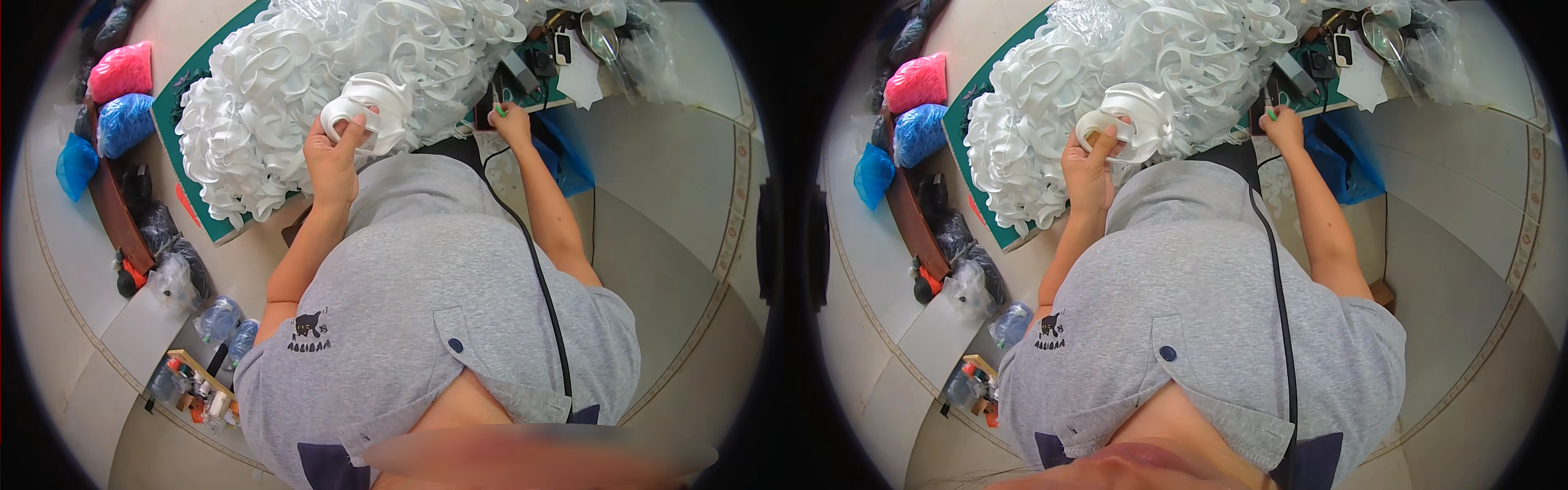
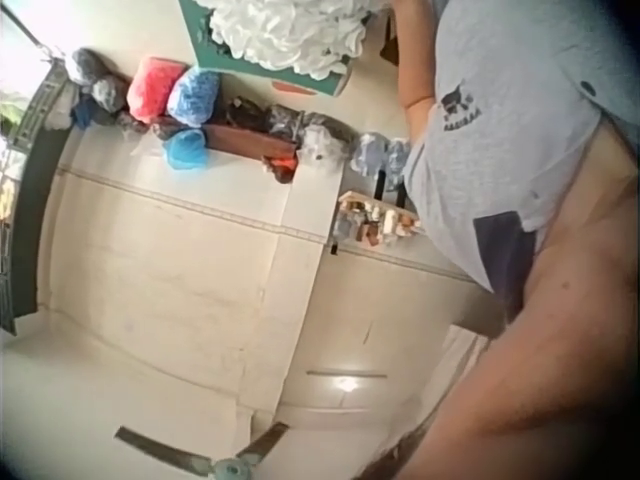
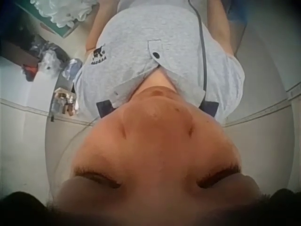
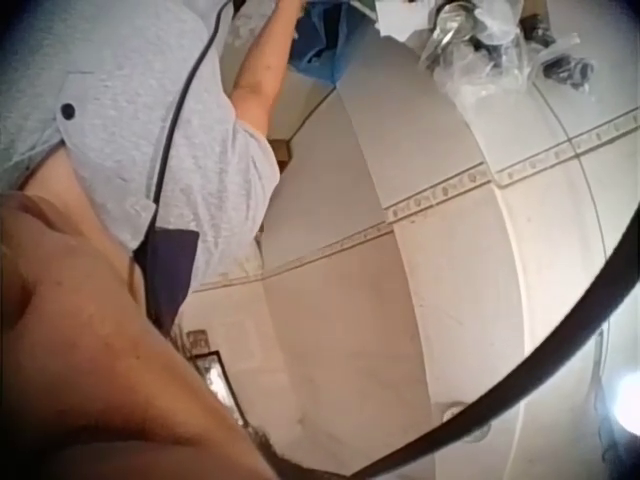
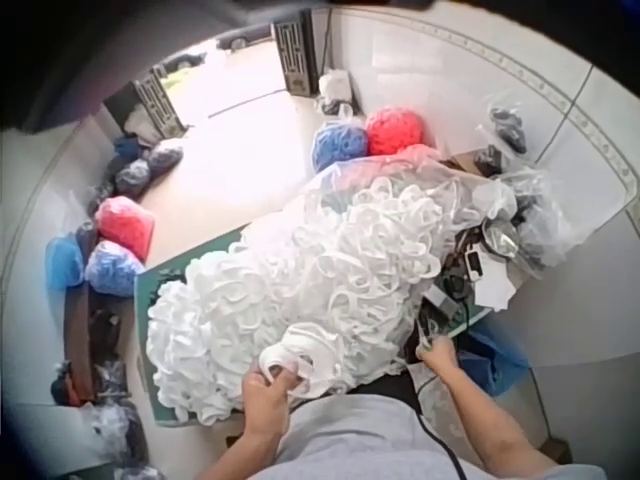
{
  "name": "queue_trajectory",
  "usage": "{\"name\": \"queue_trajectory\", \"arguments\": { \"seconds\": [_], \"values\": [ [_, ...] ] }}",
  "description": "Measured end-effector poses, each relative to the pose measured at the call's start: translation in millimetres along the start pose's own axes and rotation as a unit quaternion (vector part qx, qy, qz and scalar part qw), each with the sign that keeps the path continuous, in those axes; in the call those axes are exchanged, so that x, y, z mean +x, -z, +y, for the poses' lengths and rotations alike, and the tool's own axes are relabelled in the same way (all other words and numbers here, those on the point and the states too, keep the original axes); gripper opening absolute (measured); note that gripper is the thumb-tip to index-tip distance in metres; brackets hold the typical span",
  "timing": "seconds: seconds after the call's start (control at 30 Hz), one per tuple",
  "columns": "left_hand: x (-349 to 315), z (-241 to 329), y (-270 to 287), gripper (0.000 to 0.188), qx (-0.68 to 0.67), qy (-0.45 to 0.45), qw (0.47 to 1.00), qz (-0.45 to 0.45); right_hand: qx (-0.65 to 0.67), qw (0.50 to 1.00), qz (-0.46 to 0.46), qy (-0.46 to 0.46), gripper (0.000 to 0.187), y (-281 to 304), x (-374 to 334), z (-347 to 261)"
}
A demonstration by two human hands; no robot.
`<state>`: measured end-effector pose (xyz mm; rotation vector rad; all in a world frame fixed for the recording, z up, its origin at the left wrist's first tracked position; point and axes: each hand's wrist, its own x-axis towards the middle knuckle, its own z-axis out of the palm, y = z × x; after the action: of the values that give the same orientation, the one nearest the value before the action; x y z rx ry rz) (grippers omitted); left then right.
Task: Assembling and trimming white plastic/fabric components at a workbench.
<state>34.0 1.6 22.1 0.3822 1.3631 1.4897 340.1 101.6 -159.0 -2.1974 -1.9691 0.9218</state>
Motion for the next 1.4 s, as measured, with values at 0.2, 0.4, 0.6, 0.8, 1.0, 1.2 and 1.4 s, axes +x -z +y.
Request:
{"name": "queue_trajectory", "arguments": {
  "seconds": [0.2, 0.4, 0.6, 0.8, 1.0, 1.2, 1.4],
  "values": [
    [6, -10, -3, 0.02, -0.005, -0.005, 1.0, -0.009, 0.281, 0.899, -0.076, 0.326, 0.027, 63, -96, -129],
    [4, -6, -10, 0.02, 0.012, -0.031, 0.999, 0.0, 0.242, 0.891, -0.138, 0.358, 0.029, 67, -106, -153],
    [2, -6, -8, 0.021, 0.001, -0.036, 0.999, -0.004, 0.224, 0.897, -0.121, 0.36, 0.027, 68, -107, -155],
    [3, -5, -8, 0.023, 0.011, -0.035, 0.999, 0.002, 0.227, 0.894, -0.115, 0.368, 0.027, 67, -108, -155],
    [3, -4, -7, 0.024, 0.016, -0.032, 0.999, -0.003, 0.225, 0.895, -0.109, 0.37, 0.029, 67, -108, -157],
    [3, -6, -5, 0.022, 0.013, -0.028, 0.999, -0.015, 0.218, 0.896, -0.104, 0.371, 0.03, 66, -108, -157],
    [-1, -8, -7, 0.02, 0.033, -0.018, 0.999, -0.031, 0.206, 0.901, -0.106, 0.366, 0.032, 67, -107, -161]
  ]
}}
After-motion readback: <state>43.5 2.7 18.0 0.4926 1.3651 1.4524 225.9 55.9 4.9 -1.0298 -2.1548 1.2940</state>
